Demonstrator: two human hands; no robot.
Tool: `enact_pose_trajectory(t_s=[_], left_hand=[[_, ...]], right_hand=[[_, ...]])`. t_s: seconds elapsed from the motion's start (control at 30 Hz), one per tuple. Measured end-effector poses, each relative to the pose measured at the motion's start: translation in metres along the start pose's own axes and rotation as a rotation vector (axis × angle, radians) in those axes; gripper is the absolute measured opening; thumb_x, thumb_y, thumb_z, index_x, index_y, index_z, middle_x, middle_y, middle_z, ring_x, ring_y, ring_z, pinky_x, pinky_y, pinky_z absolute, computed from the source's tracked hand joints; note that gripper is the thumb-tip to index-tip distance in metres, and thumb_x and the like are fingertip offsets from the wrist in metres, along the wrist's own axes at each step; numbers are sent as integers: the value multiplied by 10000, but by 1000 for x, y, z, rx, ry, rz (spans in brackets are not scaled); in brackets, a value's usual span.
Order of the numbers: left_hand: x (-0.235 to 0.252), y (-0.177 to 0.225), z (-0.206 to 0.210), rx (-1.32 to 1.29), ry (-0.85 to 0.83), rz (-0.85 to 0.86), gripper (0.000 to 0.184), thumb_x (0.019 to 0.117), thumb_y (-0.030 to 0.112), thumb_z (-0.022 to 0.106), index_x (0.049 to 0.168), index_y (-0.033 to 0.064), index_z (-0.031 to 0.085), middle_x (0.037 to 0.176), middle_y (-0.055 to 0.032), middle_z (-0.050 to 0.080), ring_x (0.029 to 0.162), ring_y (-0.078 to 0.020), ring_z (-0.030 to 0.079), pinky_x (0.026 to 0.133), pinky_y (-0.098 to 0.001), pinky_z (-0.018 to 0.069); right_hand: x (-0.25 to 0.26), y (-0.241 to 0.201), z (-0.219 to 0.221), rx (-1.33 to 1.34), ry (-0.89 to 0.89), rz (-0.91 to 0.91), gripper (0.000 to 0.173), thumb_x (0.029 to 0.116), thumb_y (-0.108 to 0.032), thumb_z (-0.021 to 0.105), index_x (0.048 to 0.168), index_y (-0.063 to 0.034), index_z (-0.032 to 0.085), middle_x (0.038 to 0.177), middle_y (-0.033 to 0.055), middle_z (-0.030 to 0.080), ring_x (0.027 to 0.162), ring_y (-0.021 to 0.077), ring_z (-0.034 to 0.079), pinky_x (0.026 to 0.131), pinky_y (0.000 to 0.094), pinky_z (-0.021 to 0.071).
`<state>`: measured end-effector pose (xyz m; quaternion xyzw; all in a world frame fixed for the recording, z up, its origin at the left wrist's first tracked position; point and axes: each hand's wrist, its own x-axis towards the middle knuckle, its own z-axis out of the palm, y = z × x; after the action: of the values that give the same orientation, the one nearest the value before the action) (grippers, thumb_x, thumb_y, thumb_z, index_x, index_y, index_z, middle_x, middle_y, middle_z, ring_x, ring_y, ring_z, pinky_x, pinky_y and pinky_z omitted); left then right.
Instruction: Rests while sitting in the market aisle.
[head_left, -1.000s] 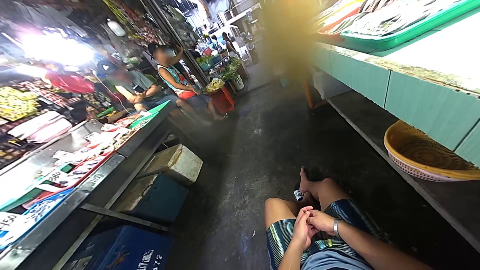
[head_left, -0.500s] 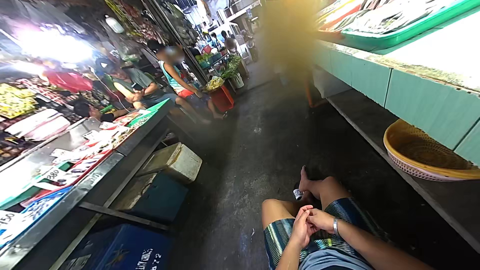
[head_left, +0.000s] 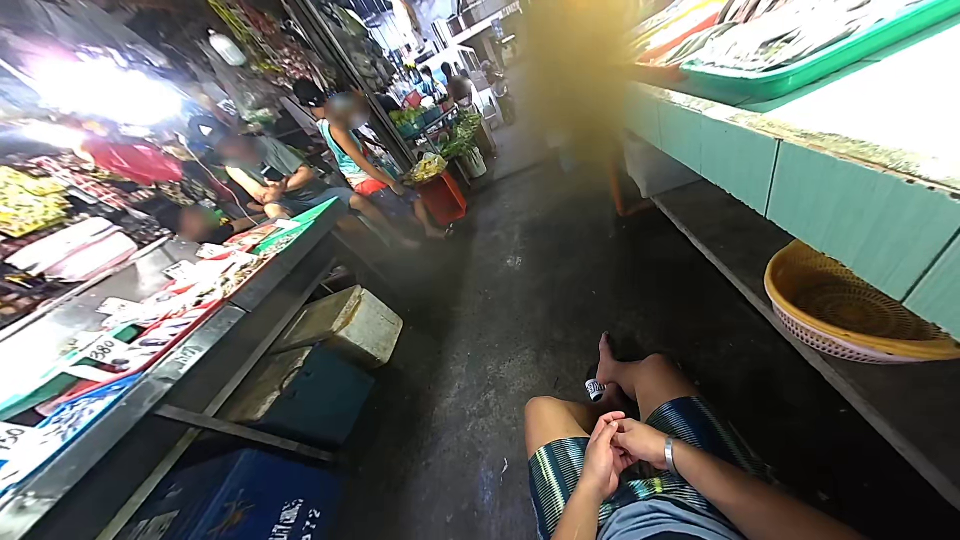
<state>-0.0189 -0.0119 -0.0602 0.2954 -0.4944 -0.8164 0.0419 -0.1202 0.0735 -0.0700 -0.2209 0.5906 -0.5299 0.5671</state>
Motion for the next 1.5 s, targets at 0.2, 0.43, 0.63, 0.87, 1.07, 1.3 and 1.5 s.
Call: enact_pose_trajectory(t_s=[0.2,0.43,0.63,0.87,1.07,1.3,1.5], left_hand=[[-1,1,-1,9,-6,6,374,1127,289,331,1416,107,483,1086,-180,681,906,-289,696,815,-454,589],[-1,3,2,6,10,10,370,1127,281,330,1410,101,486,1075,-182,682,899,-291,698,809,-454,591],[1,0,-2,16,-11,-1,380,1127,296,333,1422,105,479,1082,-191,684,905,-298,701,819,-458,592],[-3,1,0,-10,-2,18,368,1127,280,332,1415,103,477,1088,-187,682,912,-298,699,816,-457,591],[0,1,-1,11,-9,-1,372,1128,283,336,1418,104,484,1074,-189,685,896,-299,700,808,-458,592],[-2,2,0,7,1,13,369,1125,280,337,1411,103,488,1091,-181,676,911,-290,689,813,-458,584],[-2,2,1,15,4,4,369,1126,286,339,1412,107,489,1069,-179,680,897,-287,694,805,-448,588]], right_hand=[[1,-1,1,-10,-2,-10,261,1080,-207,503,1213,-20,629,919,112,709,790,185,708,753,387,605],[0,-3,2,-12,19,-7,253,1075,-202,508,1207,-22,628,908,107,707,781,182,706,744,382,602],[2,1,-1,-2,-4,5,258,1082,-200,495,1228,-26,617,919,108,714,790,183,713,750,380,605],[3,1,1,-3,6,-11,260,1077,-208,504,1210,-24,630,928,114,713,799,190,715,758,392,607],[-1,-1,0,-12,1,0,253,1079,-209,508,1203,-24,627,904,101,709,784,176,707,743,375,602],[0,-2,2,-24,4,-13,273,1076,-204,500,1229,-15,623,956,118,706,829,197,706,773,408,600],[0,-1,1,-8,3,-9,260,1080,-202,497,1220,-21,621,935,112,709,804,189,708,758,393,601]])
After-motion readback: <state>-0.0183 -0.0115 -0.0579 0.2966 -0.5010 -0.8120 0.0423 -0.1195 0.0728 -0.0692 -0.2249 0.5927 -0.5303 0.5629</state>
